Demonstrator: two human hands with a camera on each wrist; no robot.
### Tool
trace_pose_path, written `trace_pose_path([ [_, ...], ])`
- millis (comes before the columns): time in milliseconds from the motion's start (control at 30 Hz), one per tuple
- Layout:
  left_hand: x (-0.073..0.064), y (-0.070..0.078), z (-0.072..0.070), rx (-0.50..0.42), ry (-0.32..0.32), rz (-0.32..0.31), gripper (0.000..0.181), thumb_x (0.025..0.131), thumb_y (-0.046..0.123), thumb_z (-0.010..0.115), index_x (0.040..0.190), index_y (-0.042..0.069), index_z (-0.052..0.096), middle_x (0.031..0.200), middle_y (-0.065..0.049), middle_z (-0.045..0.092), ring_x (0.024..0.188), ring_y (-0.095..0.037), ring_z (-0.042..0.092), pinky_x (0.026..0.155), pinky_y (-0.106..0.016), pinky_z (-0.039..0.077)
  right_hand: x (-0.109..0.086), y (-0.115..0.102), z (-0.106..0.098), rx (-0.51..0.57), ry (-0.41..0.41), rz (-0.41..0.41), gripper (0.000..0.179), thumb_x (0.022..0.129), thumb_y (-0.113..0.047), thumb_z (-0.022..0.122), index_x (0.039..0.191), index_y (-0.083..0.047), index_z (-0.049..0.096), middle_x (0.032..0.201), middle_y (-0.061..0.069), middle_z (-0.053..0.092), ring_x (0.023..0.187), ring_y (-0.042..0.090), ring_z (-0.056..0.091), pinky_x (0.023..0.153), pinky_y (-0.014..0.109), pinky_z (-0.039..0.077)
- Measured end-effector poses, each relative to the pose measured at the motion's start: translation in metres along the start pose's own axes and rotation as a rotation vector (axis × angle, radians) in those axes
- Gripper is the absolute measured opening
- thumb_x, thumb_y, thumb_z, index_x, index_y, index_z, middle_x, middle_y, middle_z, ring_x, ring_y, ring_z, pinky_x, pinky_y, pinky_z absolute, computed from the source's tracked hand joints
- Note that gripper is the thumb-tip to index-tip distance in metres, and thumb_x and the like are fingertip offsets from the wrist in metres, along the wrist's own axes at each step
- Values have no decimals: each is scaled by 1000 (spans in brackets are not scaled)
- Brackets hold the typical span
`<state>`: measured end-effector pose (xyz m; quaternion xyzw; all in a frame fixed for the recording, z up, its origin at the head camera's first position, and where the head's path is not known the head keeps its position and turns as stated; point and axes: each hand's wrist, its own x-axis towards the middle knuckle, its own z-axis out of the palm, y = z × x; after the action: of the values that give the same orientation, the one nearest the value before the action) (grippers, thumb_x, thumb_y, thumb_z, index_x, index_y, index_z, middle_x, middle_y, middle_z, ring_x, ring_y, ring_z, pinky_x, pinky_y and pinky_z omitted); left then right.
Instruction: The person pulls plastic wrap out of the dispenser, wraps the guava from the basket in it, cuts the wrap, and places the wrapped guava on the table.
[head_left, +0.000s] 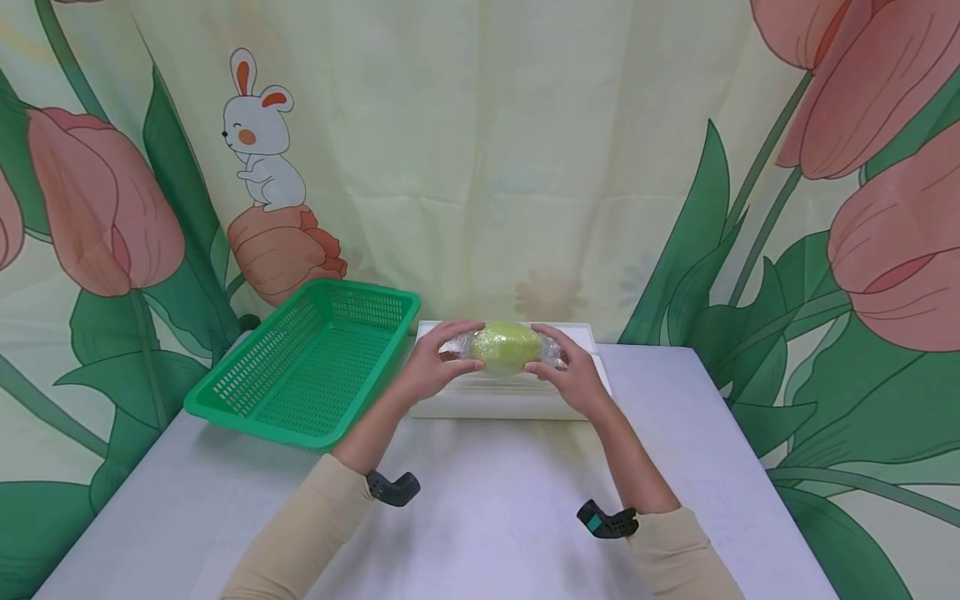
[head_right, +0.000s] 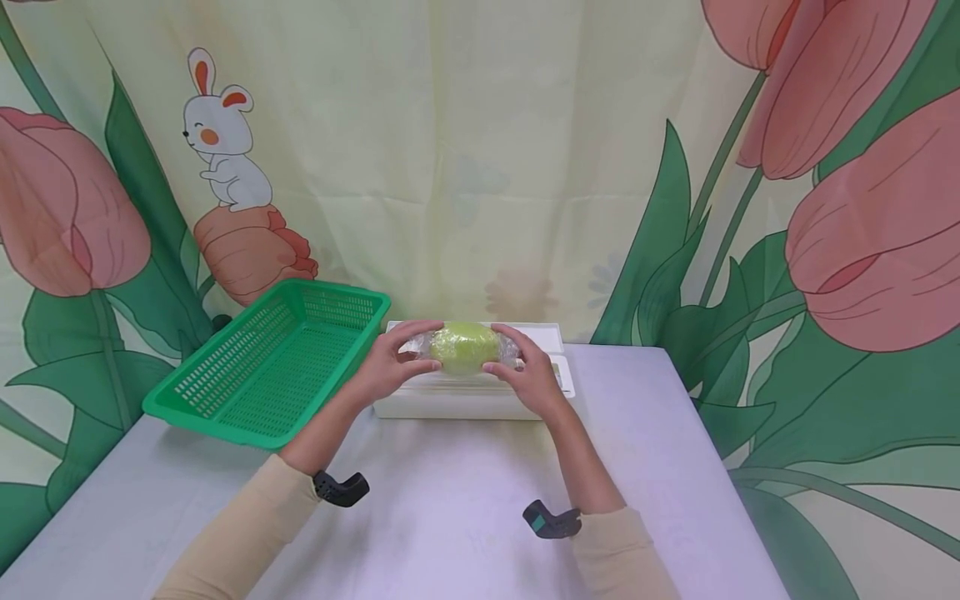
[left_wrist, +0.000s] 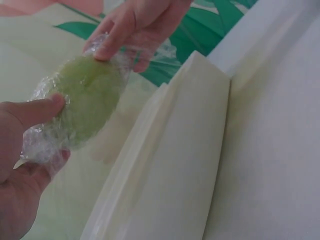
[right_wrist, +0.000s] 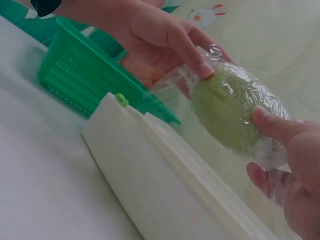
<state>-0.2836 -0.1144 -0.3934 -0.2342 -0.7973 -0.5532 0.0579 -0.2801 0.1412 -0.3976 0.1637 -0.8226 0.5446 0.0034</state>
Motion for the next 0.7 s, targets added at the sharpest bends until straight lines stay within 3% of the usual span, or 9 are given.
trace_pose_path([
  [233,0,7,-2,11,3,20,59,79,13,79,134,16,58,137,-6,54,126,-27,52,90,-36,56,-12,-29,-3,-27,-1,-28,65,88,-15,70,146,-15,41,146,14,43,98,29,64,77,30,59],
  [700,-4,24,-7,38,5,11,59,79,16,79,134,22,57,136,-3,54,123,-25,54,91,-37,56,-19,-45,-7,-27,6,-52,64,88,-14,71,145,-16,42,143,16,47,99,34,65,77,28,59],
])
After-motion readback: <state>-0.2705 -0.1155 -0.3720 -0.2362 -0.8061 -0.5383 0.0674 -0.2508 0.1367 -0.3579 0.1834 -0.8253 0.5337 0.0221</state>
